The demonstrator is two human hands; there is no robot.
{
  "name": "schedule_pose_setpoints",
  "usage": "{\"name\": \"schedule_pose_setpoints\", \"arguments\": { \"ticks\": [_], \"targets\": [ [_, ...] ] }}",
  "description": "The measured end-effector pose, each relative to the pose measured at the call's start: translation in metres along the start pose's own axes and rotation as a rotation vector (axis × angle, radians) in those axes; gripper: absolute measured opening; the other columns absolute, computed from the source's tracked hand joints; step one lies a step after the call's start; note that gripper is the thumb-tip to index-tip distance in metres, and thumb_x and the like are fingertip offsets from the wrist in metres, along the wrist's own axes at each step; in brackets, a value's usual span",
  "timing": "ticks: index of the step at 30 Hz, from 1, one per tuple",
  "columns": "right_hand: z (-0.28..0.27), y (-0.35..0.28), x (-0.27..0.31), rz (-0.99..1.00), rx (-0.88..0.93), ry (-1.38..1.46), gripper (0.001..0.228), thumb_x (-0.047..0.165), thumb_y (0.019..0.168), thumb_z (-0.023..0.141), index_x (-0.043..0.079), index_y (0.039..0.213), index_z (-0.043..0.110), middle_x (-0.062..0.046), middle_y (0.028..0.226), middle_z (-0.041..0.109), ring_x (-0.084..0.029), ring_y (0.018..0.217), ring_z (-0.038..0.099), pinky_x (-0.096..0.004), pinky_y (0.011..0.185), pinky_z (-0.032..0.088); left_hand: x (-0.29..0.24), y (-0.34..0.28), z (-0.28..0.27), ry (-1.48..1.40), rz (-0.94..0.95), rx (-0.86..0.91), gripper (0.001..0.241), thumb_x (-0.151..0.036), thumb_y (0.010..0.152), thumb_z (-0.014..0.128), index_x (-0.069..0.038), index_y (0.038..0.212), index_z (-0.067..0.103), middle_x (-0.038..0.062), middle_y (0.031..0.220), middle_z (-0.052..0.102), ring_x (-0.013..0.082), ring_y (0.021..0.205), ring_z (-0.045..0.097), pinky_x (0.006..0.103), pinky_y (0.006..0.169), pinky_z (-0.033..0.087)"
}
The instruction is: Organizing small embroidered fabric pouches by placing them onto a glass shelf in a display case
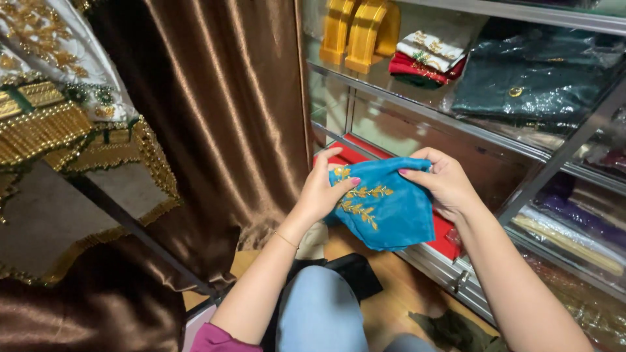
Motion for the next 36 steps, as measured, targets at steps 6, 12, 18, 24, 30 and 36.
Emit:
{"name": "schedule_pose_setpoints", "arguments": {
  "ticks": [6,12,18,24,30,36],
  "targets": [
    [-0.015,0.017,-0.003,-0.014,-0.023,-0.004,0.025,-0.002,0.084,0.078,0.003,0.107,0.067,-0.006,0.074,0.070,-0.014,0.059,0.072,-0.026,0.051,0.061,0.006,0.033,-0.003,-0.062,0.018,-0.042,0.067,-0.027,0.080,0.087,-0.018,0.138,0.055,0.007,0.114,0.076,0.0216,0.106,0.071,0.0365,0.091,0.057],
    [-0.025,0.036,0.003,-0.032,-0.066,0.021,0.025,-0.001,0.087,0.075,0.003,0.110,0.067,-0.007,0.074,0.069,-0.015,0.058,0.071,-0.028,0.049,0.061,0.037,0.059,-0.005,-0.110,-0.089,-0.128,0.046,-0.035,0.082,0.087,-0.006,0.115,0.073,0.008,0.129,0.072,0.0218,0.121,0.067,0.0384,0.104,0.051],
    [-0.032,0.054,0.002,-0.026,-0.101,0.079,0.027,0.001,0.087,0.077,0.001,0.113,0.066,-0.010,0.079,0.070,-0.020,0.063,0.074,-0.032,0.053,0.065,0.040,0.090,0.010,-0.322,0.021,-0.033,0.031,-0.020,0.103,0.064,-0.010,0.131,0.057,0.017,0.101,0.075,0.0184,0.089,0.073,0.0338,0.075,0.064],
    [-0.047,0.074,0.005,-0.026,-0.127,0.075,0.026,0.005,0.087,0.079,0.002,0.110,0.067,-0.009,0.079,0.071,-0.020,0.064,0.075,-0.031,0.055,0.065,0.001,0.096,0.012,-0.125,0.275,-0.054,0.015,0.002,0.104,0.047,-0.009,0.114,0.044,0.018,0.116,0.057,0.0447,0.122,0.061,0.0594,0.100,0.054],
    [-0.046,0.080,0.010,-0.022,-0.140,0.072,0.028,0.009,0.087,0.082,0.004,0.110,0.066,-0.009,0.080,0.072,-0.020,0.066,0.075,-0.032,0.058,0.065,-0.011,0.105,0.022,-0.091,0.368,-0.015,0.022,-0.013,0.098,0.067,-0.013,0.120,0.066,0.013,0.123,0.066,0.0308,0.125,0.058,0.0489,0.110,0.043],
    [-0.035,0.069,0.014,0.011,-0.105,0.036,0.027,0.012,0.085,0.083,0.008,0.106,0.067,-0.008,0.083,0.074,-0.018,0.068,0.075,-0.034,0.057,0.064,-0.024,0.104,0.031,-0.131,0.290,0.078,0.050,-0.003,0.090,0.069,-0.009,0.137,0.052,0.022,0.138,0.048,0.0401,0.134,0.048,0.0533,0.112,0.041]
  ]
}}
Point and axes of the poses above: each hand's wrist, its own y-axis towards the middle knuckle, its own z-axis out of the palm, x = y × z, the point moved 10 cm from there along y, towards the middle knuckle
